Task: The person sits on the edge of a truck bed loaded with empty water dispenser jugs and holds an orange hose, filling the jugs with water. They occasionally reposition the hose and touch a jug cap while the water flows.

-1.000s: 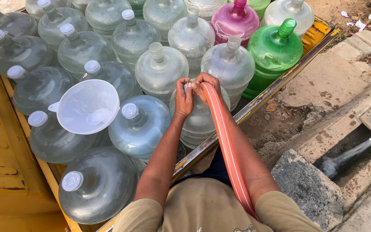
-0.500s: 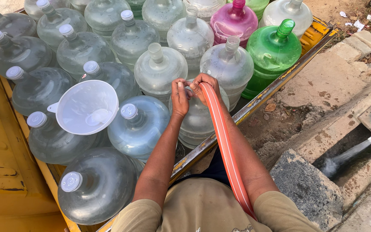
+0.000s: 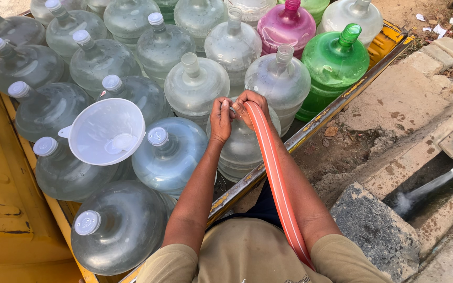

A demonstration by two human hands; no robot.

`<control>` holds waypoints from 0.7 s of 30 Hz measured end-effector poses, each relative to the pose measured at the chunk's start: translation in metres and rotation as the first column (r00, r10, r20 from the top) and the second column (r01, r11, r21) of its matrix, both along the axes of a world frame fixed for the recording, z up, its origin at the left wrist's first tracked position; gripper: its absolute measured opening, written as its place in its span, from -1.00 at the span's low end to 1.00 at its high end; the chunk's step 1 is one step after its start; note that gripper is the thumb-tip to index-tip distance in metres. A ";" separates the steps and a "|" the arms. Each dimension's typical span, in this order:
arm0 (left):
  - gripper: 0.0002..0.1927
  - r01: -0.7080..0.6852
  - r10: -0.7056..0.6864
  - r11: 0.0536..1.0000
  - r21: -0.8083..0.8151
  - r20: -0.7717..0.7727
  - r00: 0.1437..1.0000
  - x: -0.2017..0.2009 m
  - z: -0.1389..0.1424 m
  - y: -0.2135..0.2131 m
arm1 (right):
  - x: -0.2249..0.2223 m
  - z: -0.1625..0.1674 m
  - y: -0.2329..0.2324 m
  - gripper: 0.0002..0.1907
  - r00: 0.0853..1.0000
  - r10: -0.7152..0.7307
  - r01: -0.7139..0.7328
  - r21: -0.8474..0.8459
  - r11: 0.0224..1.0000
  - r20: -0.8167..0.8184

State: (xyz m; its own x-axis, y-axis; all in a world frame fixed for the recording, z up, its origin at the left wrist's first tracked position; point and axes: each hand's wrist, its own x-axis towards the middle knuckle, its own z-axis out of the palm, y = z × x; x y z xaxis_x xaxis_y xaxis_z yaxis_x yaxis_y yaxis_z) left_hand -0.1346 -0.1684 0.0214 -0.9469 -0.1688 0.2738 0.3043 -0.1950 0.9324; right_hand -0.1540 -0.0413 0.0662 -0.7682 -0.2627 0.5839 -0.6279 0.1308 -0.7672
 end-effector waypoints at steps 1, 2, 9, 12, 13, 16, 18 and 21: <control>-0.71 -0.004 0.004 1.000 -0.005 0.012 1.000 -0.001 0.000 -0.001 | -0.002 0.000 -0.002 -0.58 1.000 0.001 -0.001 0.000 1.000 -0.012; -0.71 -0.005 0.005 1.000 -0.011 0.013 1.000 -0.002 0.000 -0.002 | -0.002 -0.002 -0.004 -0.59 1.000 -0.005 0.005 0.003 1.000 -0.009; -0.71 -0.002 0.002 1.000 -0.031 -0.004 1.000 0.003 -0.005 -0.014 | 0.004 -0.008 -0.016 -0.59 1.000 -0.006 0.006 -0.006 1.000 -0.005; -0.71 0.003 -0.003 0.999 -0.034 -0.012 1.000 0.009 -0.008 -0.018 | 0.010 -0.010 -0.019 -0.59 1.000 -0.016 0.017 0.008 1.000 -0.011; -0.72 0.006 -0.006 0.999 -0.031 -0.015 1.000 0.010 -0.009 -0.017 | 0.012 -0.011 -0.019 -0.59 1.000 -0.021 0.021 0.015 1.000 -0.018; -0.75 -0.006 0.005 0.999 -0.048 -0.009 1.000 0.010 -0.010 -0.016 | 0.011 -0.012 -0.019 -0.60 1.000 -0.015 0.015 0.019 1.000 0.017; -0.77 -0.015 0.014 0.998 -0.063 -0.009 1.000 0.008 -0.010 -0.017 | 0.009 -0.013 -0.020 -0.60 1.000 -0.015 0.016 0.016 1.000 -0.005; -0.79 -0.025 0.023 0.996 -0.082 -0.035 0.999 0.004 -0.010 -0.018 | 0.005 -0.013 -0.019 -0.60 1.000 -0.006 0.006 0.007 1.000 -0.005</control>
State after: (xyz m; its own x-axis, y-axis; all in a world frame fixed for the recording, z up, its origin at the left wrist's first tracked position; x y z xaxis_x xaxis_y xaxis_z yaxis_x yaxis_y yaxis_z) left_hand -0.1306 -0.1861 0.0116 -0.9328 -0.1670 0.3193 0.3395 -0.1104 0.9341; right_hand -0.1492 -0.0607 0.0530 -0.7665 -0.2623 0.5863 -0.6313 0.1396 -0.7629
